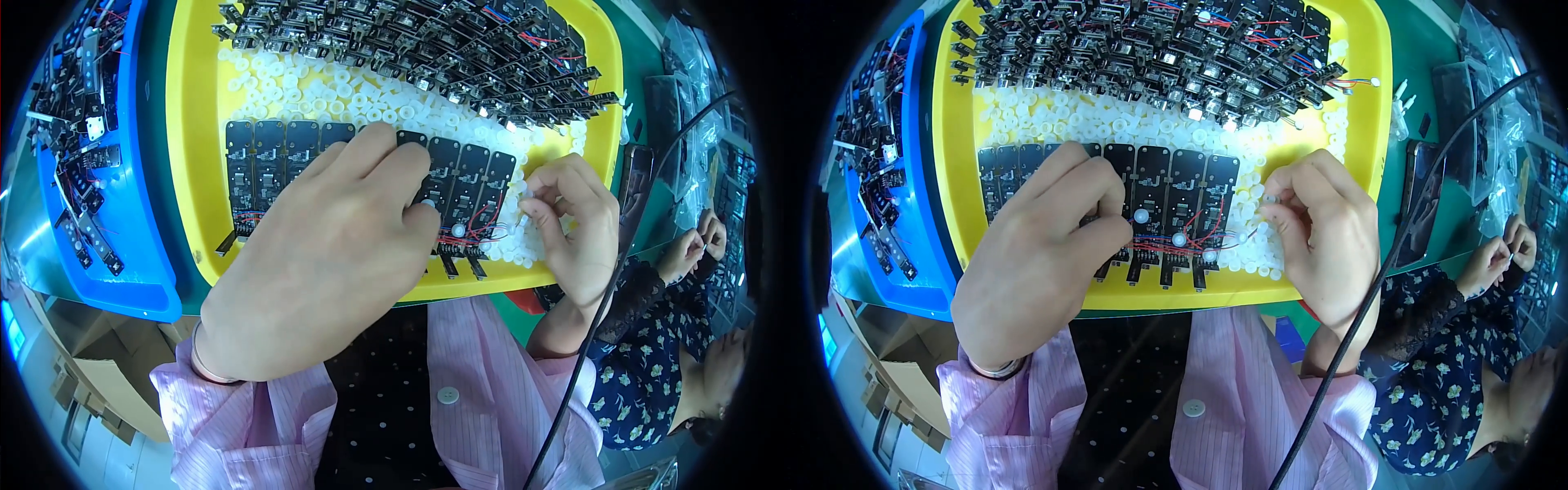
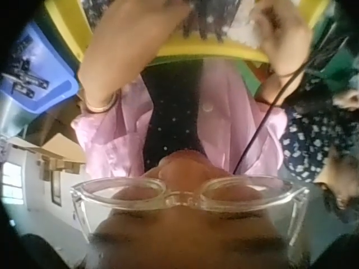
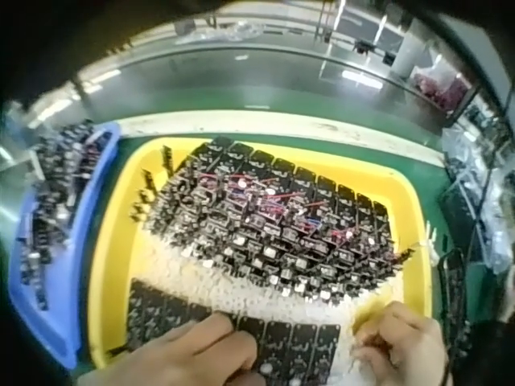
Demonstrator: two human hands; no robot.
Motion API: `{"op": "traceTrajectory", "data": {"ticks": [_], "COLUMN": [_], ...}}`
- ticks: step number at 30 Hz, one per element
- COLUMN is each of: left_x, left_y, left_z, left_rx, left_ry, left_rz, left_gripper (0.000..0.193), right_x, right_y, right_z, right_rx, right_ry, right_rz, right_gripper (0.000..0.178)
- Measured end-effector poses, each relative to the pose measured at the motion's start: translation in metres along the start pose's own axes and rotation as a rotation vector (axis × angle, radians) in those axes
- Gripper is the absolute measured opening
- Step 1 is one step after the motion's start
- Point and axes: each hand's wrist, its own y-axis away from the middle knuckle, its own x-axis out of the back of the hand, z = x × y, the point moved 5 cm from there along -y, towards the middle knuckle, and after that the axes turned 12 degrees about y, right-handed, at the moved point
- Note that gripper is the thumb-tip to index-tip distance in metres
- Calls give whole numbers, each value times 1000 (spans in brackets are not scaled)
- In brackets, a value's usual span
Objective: The person assembles electronic circuit boards by manually attaching small plastic components to the boards.
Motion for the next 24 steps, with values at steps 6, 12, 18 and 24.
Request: {"op": "traceTrajectory", "data": {"ticks": [6, 12, 18, 24], "left_x": [10, 15, 19, 19], "left_y": [13, 26, 34, 42], "left_z": [-9, -16, -21, -21], "left_rx": [32, 96, 145, 143], "left_ry": [158, 334, 444, 452], "left_rz": [202, 389, 455, 460], "left_gripper": [18, 18, 23, 25], "right_x": [16, 14, -14, -30], "right_y": [14, 17, -3, 3], "right_z": [2, -39, -78, -81], "right_rx": [-97, 87, 293, -12], "right_ry": [-104, -469, -623, -792], "right_rz": [416, 455, 32, -19], "right_gripper": [10, 22, 22, 19]}}
